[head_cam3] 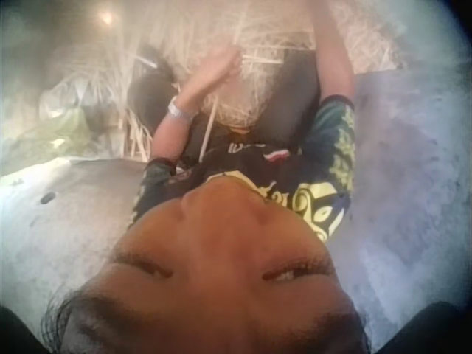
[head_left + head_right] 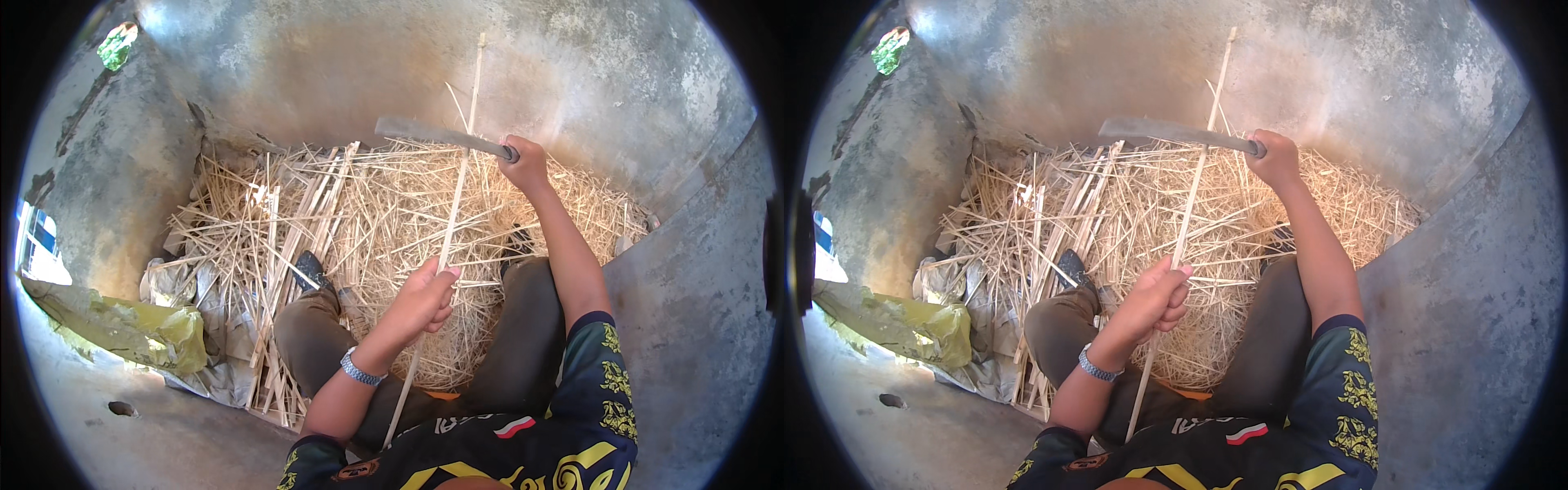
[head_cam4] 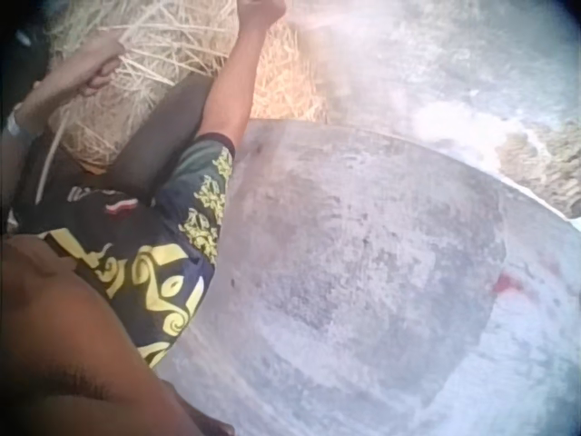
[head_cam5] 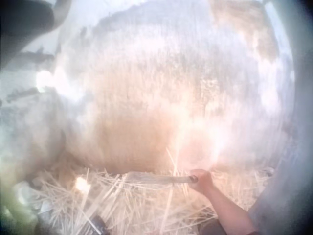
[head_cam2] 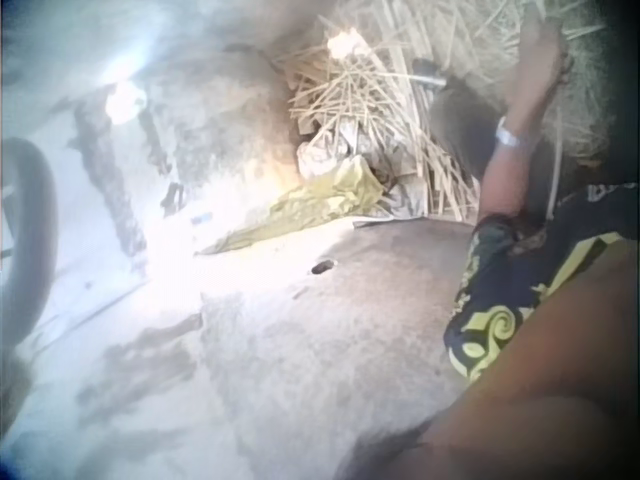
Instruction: The person sits on the floor and uses a machete to split long, thin sticks into smaller pieces. They hold the sticks with one hand and strike them with the machete in the other, creating a pile of processed material.
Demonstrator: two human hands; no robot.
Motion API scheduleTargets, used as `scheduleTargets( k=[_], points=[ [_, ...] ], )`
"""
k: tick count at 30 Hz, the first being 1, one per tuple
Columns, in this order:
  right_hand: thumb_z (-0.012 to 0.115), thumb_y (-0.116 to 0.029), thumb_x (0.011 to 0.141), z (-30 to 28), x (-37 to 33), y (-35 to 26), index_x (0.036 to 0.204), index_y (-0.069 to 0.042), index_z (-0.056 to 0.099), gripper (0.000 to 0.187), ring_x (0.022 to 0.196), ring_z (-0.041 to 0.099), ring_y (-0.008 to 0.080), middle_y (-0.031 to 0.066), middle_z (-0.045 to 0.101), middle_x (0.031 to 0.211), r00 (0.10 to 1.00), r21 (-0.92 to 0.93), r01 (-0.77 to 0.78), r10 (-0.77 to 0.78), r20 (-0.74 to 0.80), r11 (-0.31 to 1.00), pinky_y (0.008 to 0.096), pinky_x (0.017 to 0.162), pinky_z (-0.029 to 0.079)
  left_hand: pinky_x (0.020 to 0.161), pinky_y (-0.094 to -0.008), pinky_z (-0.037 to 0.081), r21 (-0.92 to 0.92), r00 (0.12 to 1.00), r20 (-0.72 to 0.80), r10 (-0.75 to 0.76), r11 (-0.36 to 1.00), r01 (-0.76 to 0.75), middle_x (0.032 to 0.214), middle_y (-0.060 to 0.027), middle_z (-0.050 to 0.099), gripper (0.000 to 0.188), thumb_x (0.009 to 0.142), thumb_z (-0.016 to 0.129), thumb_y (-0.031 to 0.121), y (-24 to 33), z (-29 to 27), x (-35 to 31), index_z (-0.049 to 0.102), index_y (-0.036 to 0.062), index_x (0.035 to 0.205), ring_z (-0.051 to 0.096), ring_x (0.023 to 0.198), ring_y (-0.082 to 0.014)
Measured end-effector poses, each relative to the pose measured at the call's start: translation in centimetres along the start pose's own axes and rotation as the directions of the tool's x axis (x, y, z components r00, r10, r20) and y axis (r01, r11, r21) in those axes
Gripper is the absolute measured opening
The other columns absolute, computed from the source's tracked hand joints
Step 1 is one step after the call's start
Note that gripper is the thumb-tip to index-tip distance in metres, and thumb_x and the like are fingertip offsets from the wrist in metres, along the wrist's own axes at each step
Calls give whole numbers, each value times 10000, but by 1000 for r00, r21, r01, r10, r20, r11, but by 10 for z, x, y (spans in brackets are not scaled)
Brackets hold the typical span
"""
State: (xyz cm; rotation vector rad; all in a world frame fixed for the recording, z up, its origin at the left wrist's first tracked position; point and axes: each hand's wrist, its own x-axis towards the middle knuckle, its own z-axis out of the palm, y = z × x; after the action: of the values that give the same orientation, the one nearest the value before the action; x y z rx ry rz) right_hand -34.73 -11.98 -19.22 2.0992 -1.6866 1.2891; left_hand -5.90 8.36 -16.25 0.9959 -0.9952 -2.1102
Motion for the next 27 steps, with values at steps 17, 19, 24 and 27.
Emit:
scheduleTargets(
  k=[17,19,24,27],
  points=[
    [678,-305,827,-7,6,39,737,-81,667,241,674,654,333,124,663,674,798,-95,-596,576,-176,797,440,656,510,395,-212,247,106,991,132,-34,994,20,622,79,330,206,1059,512,257,-18,26,-26,401,148,924,277,449,-20],
    [680,-317,830,-12,3,34,732,-80,668,257,655,649,325,120,651,654,829,-149,-554,525,-195,819,429,630,507,397,-212,233,64,988,139,-74,996,65,624,78,327,210,1056,518,252,-21,24,-25,398,150,916,274,451,-19],
    [679,-317,835,-37,13,20,700,-72,654,281,612,638,307,112,626,614,961,-82,-231,214,-175,969,407,584,499,398,-218,192,-5,985,135,-104,994,106,618,77,316,237,1046,537,245,-18,17,-33,384,163,884,258,447,-19],
    [667,-317,844,-48,17,33,712,-62,666,287,622,652,300,121,640,624,957,-123,74,-105,-269,990,414,594,503,393,-223,185,24,987,143,-67,998,64,616,80,311,243,1042,543,246,-19,22,-41,381,170,877,252,438,-18]
  ],
)
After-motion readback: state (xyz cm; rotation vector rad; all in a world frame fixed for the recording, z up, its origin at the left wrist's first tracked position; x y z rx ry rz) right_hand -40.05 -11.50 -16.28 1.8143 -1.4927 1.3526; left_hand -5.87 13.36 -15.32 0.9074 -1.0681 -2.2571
